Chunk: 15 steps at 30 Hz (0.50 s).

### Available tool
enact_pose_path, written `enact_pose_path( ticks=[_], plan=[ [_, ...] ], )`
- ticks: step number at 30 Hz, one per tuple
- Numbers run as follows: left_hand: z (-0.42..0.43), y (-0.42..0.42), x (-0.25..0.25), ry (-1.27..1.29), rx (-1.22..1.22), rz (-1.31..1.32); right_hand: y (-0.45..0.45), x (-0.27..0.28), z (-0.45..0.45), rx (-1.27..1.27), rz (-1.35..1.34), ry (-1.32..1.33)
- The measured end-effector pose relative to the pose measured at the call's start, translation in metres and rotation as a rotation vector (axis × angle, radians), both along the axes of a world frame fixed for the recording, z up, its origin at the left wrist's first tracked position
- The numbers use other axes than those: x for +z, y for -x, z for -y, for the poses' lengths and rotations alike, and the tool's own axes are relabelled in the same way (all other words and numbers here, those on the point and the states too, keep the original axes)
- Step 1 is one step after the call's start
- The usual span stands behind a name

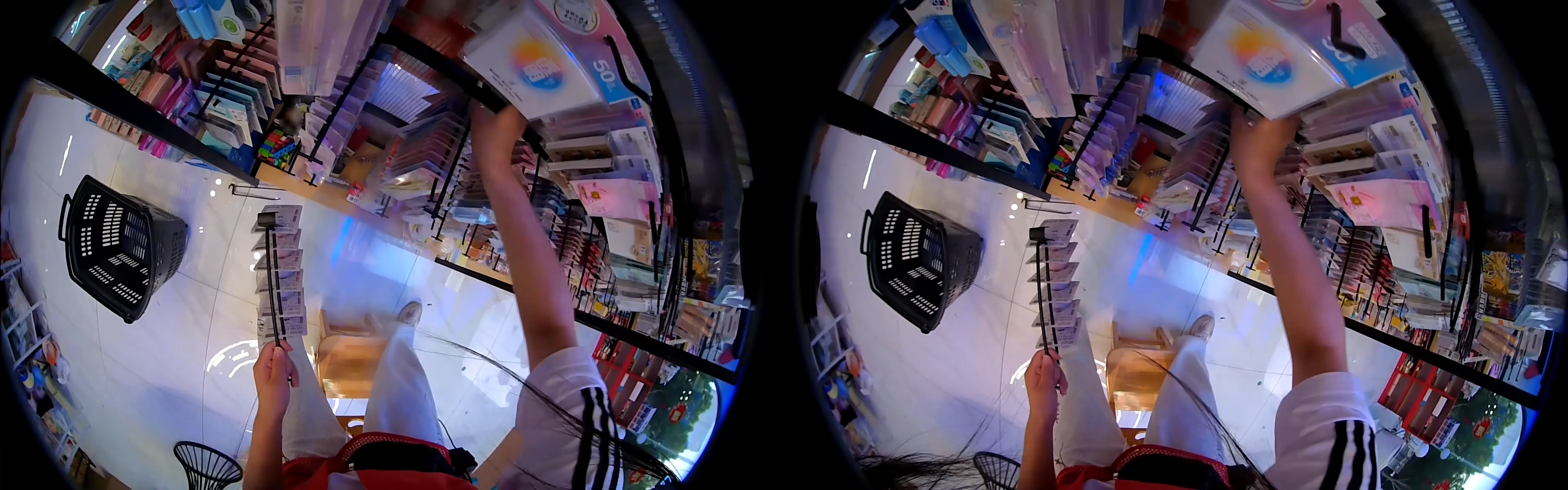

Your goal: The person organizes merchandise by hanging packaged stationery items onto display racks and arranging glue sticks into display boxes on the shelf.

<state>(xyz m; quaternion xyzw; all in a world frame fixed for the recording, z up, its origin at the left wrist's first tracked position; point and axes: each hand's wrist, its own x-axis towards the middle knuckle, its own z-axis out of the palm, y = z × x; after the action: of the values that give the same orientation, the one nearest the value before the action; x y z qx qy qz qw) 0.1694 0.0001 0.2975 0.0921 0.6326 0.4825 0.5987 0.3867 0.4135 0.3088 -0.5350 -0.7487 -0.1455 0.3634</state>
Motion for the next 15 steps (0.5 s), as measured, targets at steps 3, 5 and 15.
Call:
enact_pose_path(
  ticks=[3, 5, 15],
  plan=[
    [0.0, 0.006, 0.004, 0.001, 0.009, -0.004, 0.003, 0.001, 0.051, -0.223, -0.436, 0.822],
    [0.003, 0.011, 0.003, -0.007, 0.025, -0.013, 0.012, 0.022, 0.088, -0.366, -0.721, 1.254],
    [0.007, 0.02, -0.006, 0.004, 0.079, -0.102, 0.006, 0.019, 0.089, -0.19, -0.483, 1.393]
  ],
)
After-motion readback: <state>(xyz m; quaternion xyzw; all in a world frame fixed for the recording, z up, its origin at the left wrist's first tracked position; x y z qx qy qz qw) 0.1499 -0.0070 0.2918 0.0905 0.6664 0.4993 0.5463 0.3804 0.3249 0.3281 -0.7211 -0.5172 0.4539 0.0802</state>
